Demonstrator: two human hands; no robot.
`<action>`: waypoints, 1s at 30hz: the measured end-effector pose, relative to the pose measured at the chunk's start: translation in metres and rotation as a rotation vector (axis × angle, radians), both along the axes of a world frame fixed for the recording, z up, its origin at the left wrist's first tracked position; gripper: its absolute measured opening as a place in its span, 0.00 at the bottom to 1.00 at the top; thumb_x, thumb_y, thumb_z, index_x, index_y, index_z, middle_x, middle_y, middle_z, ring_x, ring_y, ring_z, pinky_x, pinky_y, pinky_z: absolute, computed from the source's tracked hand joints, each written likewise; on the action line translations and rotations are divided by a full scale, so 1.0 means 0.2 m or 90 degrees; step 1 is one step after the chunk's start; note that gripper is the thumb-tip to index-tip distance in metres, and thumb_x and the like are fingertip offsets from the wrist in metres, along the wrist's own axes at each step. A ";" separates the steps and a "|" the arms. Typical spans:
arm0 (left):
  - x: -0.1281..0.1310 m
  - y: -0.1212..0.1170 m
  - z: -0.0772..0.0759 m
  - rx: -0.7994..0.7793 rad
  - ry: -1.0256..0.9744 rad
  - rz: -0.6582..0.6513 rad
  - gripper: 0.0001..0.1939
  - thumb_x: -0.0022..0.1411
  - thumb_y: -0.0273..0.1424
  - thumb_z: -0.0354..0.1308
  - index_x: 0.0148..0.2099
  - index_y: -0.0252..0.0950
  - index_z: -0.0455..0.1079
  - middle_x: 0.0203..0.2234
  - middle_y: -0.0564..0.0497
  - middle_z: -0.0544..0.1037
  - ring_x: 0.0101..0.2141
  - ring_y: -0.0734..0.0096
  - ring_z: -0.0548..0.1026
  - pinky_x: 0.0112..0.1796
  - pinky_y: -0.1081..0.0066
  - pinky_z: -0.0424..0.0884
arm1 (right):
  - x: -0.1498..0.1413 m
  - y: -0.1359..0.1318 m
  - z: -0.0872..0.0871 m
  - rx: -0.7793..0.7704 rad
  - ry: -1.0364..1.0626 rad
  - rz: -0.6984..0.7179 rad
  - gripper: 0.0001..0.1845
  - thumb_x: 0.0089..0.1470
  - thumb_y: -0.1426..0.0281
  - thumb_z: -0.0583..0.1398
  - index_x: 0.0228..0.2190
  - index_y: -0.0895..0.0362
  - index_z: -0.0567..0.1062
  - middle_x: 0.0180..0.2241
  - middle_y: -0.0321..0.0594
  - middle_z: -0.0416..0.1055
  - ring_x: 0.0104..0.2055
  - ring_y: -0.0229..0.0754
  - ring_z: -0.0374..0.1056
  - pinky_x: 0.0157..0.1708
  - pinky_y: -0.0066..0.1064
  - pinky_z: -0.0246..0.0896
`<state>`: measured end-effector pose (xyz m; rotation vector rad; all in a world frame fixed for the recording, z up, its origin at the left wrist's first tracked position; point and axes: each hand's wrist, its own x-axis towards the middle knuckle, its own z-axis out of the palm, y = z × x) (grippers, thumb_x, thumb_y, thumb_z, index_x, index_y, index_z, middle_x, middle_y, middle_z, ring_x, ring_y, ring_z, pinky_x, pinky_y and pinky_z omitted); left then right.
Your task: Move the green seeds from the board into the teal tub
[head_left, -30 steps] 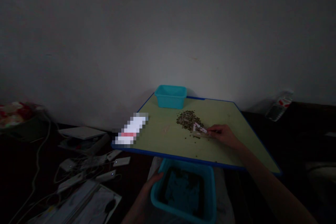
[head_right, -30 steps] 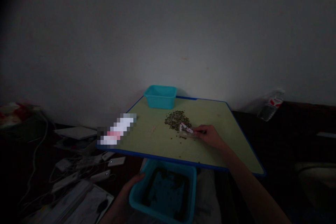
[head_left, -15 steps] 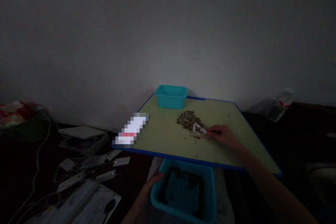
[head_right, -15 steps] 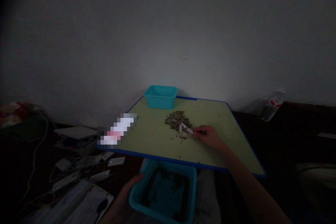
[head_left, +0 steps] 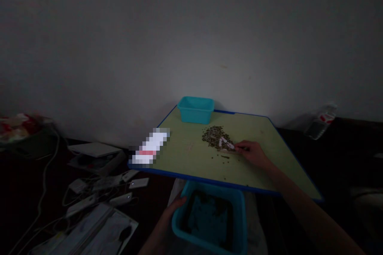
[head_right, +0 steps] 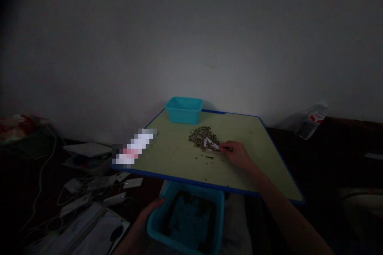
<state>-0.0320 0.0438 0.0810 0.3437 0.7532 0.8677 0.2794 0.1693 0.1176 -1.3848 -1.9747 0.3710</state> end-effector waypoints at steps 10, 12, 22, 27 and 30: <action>0.01 0.00 0.04 -0.060 0.013 0.031 0.29 0.53 0.34 0.54 0.56 0.28 0.59 0.34 0.39 0.80 0.38 0.45 0.75 0.42 0.52 0.66 | 0.02 -0.01 0.03 0.000 -0.044 0.010 0.12 0.50 0.67 0.55 0.33 0.53 0.77 0.32 0.39 0.74 0.33 0.41 0.68 0.35 0.31 0.62; 0.01 0.00 0.05 -0.059 0.004 0.029 0.29 0.52 0.34 0.55 0.56 0.29 0.60 0.35 0.40 0.80 0.39 0.46 0.75 0.42 0.53 0.66 | 0.03 -0.02 0.02 0.007 -0.051 -0.004 0.12 0.50 0.67 0.55 0.33 0.53 0.77 0.32 0.39 0.74 0.33 0.41 0.68 0.34 0.31 0.62; 0.01 -0.01 0.03 -0.035 -0.015 0.018 0.26 0.54 0.34 0.53 0.54 0.27 0.62 0.33 0.38 0.81 0.42 0.45 0.73 0.44 0.52 0.65 | 0.01 -0.04 0.01 0.000 -0.028 0.016 0.12 0.50 0.67 0.55 0.34 0.54 0.77 0.33 0.39 0.74 0.33 0.41 0.68 0.33 0.30 0.61; 0.00 0.00 0.01 -0.040 -0.003 -0.002 0.25 0.54 0.34 0.52 0.53 0.27 0.63 0.30 0.39 0.81 0.38 0.44 0.75 0.43 0.50 0.64 | -0.01 -0.04 0.02 0.007 -0.028 0.001 0.12 0.51 0.67 0.55 0.34 0.53 0.76 0.33 0.39 0.74 0.34 0.41 0.68 0.34 0.31 0.61; 0.01 0.01 0.00 -0.066 0.013 0.001 0.25 0.55 0.36 0.51 0.53 0.28 0.63 0.28 0.41 0.81 0.36 0.42 0.76 0.42 0.48 0.65 | -0.01 -0.05 0.02 0.017 -0.027 0.001 0.12 0.51 0.68 0.54 0.34 0.54 0.76 0.33 0.40 0.73 0.34 0.40 0.68 0.34 0.30 0.61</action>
